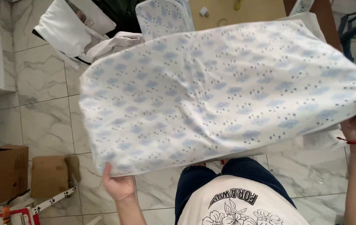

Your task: Ironing and folding small fabric garments on a pressing table

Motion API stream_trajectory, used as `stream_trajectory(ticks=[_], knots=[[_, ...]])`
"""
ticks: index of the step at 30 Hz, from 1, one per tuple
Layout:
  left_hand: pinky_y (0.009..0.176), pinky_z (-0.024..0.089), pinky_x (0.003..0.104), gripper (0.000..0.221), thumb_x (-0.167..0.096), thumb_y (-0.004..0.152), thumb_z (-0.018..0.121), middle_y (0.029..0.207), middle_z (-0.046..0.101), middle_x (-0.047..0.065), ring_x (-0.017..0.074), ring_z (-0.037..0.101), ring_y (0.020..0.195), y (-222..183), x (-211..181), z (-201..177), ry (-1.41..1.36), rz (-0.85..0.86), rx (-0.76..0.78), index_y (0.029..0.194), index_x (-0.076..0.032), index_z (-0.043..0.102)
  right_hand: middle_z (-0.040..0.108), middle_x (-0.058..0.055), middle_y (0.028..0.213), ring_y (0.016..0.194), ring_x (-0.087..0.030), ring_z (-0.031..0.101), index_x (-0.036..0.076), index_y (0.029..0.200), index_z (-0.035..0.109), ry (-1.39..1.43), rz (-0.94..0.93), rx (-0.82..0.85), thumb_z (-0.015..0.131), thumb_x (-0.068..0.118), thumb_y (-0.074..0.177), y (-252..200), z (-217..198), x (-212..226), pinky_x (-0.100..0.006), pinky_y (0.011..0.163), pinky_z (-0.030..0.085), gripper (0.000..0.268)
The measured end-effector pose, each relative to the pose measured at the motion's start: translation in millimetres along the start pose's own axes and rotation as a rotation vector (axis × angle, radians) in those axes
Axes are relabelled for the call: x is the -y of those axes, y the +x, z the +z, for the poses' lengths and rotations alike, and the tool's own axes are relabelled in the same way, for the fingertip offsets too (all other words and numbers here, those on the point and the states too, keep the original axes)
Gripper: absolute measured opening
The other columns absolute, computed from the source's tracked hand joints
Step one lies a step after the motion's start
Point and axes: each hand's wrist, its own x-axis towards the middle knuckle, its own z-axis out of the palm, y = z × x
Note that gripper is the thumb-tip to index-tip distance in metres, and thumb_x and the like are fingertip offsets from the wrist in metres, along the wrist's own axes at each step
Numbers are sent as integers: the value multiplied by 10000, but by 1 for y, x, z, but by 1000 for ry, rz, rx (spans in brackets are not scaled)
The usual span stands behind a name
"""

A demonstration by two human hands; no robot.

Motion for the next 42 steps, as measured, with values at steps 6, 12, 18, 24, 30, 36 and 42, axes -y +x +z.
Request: stream_trajectory(ticks=[6, 12, 18, 24, 30, 36, 42], knots=[[825, 451, 435, 447, 63, 702, 547, 1100, 546, 161, 276, 532, 996, 45, 114, -93, 420, -84, -157, 1131, -38, 475, 314, 15, 629, 570, -98, 302, 124, 699, 305, -973, -324, -199, 635, 281, 1025, 45, -97, -83, -306, 448, 250, 490], [653, 507, 318, 273, -11, 737, 599, 947, 614, 100, 208, 598, 836, 71, 133, -135, 389, -184, -336, 982, -122, 554, 610, -74, 821, 713, -251, 580, 36, 940, 601, -1471, -892, -196, 756, 346, 978, 46, -126, -94, -367, 615, 436, 348], [547, 480, 271, 138, -198, 771, 635, 839, 620, 64, 165, 587, 738, 77, 134, -151, 397, -230, -307, 827, -154, 516, 559, -106, 929, 931, -290, 456, 14, 1037, 578, -1554, -928, -156, 798, 305, 782, 70, -128, -82, -382, 782, 358, 445], [748, 494, 305, 312, -330, 801, 554, 1013, 615, 11, 143, 581, 913, 83, 133, -129, 286, -499, -241, 1052, -146, 573, 564, -138, 972, 808, -227, 512, -8, 1143, 501, -1313, -453, 6, 712, 270, 788, 68, -98, -55, -340, 679, 391, 497], [780, 482, 284, 245, -250, 777, 604, 984, 603, 38, 146, 560, 943, 108, 142, -163, 194, -357, -298, 993, -138, 580, 611, -229, 934, 781, -366, 570, -38, 1115, 580, -1534, -476, -252, 705, 419, 902, 57, -145, -43, -440, 603, 419, 519], [756, 478, 289, 235, -249, 803, 568, 996, 624, 13, 147, 583, 937, 77, 137, -146, -82, -268, -268, 1006, -134, 593, 603, -118, 693, 625, -289, 579, 91, 924, 619, -1759, -482, -96, 568, 564, 849, -44, -72, -41, -380, 571, 419, 481], [814, 494, 355, 260, -368, 827, 518, 938, 644, 15, 181, 616, 858, 86, 133, -154, -96, -299, -271, 950, -157, 609, 638, -174, 764, 812, -371, 601, 110, 881, 585, -1694, -237, 330, 586, 572, 651, -50, 90, -98, -456, 687, 482, 517]])
